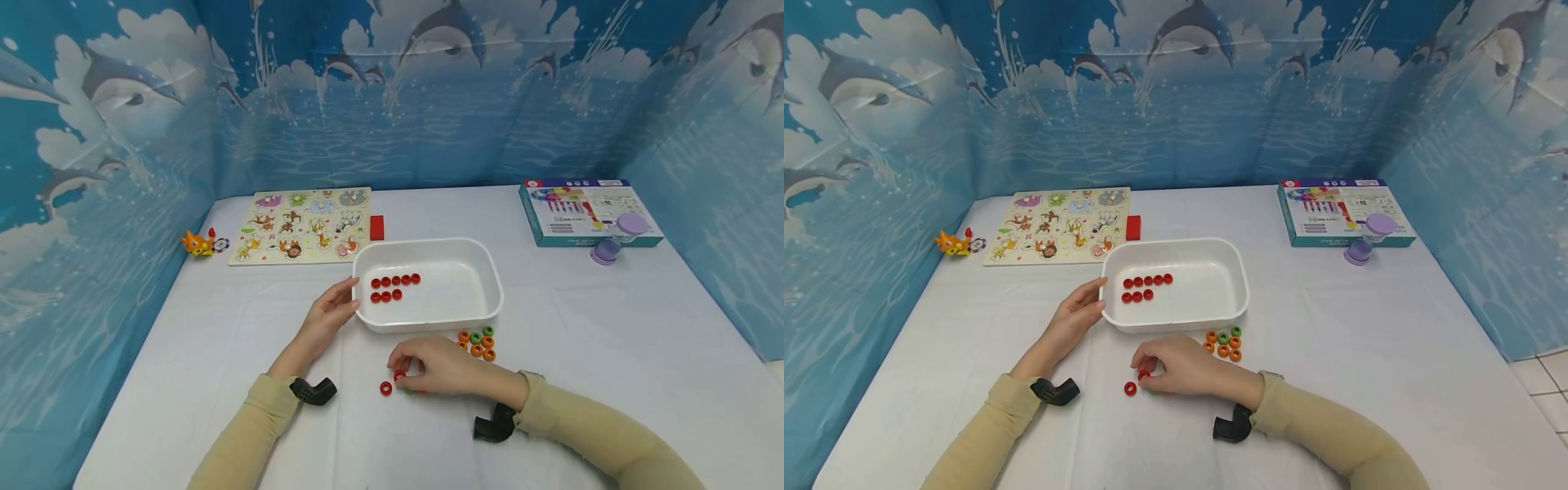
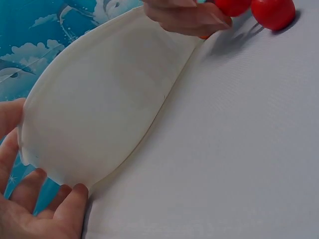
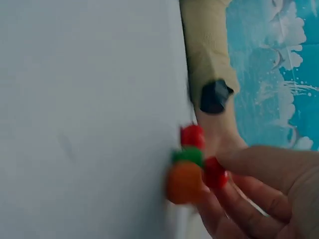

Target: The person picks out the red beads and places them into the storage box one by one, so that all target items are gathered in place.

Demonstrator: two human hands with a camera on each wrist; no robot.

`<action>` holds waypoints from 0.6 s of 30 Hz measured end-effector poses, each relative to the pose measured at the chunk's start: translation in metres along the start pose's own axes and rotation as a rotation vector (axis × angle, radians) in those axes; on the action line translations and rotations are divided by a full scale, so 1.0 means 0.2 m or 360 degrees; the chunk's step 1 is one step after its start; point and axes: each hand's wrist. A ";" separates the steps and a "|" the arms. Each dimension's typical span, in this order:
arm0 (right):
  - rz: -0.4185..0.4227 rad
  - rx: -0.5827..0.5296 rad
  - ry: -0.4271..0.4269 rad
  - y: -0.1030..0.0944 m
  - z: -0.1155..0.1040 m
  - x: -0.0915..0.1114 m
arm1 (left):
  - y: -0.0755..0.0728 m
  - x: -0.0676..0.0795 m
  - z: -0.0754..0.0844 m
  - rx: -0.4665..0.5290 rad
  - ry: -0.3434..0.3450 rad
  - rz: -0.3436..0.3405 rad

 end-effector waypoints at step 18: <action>-0.0241 -0.0173 -0.0032 -0.69 0.05 -0.30 | 0.01 0.00 0.01 -0.0003 0.0009 -0.0001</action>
Point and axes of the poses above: each hand's wrist, its own x-axis away from the middle knuckle, its own y-axis out of the palm, z = x × y, and after that the axes turned 4 degrees about -x, right-handed
